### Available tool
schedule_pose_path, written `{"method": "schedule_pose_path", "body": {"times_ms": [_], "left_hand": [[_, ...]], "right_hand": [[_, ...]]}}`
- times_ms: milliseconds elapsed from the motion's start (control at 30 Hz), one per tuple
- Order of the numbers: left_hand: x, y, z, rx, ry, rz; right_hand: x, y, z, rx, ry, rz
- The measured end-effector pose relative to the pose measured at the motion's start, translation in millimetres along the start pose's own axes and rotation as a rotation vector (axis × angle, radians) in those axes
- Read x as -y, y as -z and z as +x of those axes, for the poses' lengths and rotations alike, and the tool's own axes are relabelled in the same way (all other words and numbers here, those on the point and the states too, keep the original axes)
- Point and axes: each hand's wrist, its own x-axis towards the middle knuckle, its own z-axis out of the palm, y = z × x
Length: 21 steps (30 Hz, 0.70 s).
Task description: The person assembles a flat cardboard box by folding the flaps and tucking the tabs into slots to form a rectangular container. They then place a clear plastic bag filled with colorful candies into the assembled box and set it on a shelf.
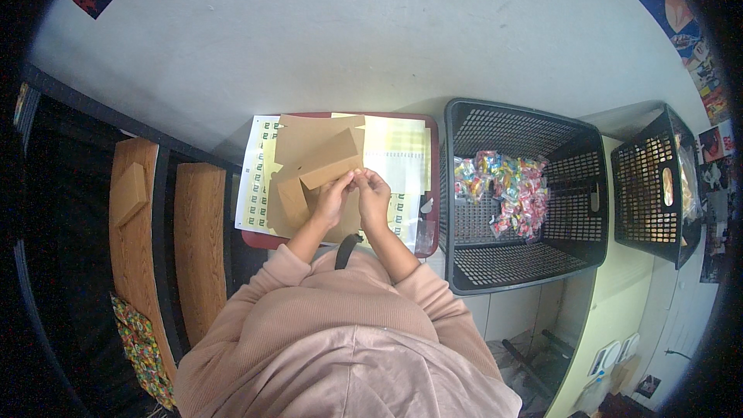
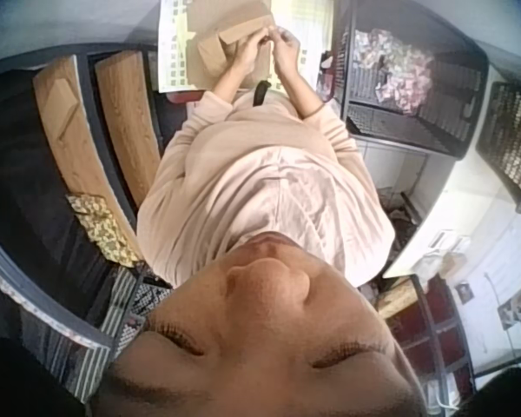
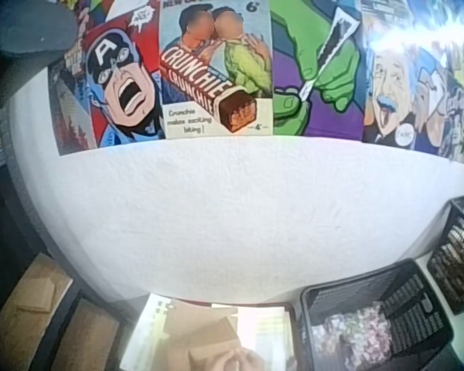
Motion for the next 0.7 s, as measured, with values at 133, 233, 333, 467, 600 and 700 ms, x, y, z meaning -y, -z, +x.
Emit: {"method": "schedule_pose_path", "body": {"times_ms": [133,233,333,467,600,700], "left_hand": [[1,2,-2,0.024,-0.028,0.000],[5,6,1,0.007,-0.019,-0.045],[8,1,1,-0.093,-0.008,-0.159],[6,-3,-1,-0.157,-0.051,-0.042],[1,-6,-2,-0.148,-0.134,0.031],[3,-7,-2,-0.167,-0.150,0.023]], "right_hand": [[6,-2,-4,0.000,-0.005,-0.066],[14,-7,-7,0.027,-0.037,-0.001],[10,0,-3,0.059,-0.078,0.072],[0,9,4,0.001,-0.172,0.101],[4,4,1,-0.005,-0.194,0.154],[4,2,0,-0.008,-0.204,0.217]]}}
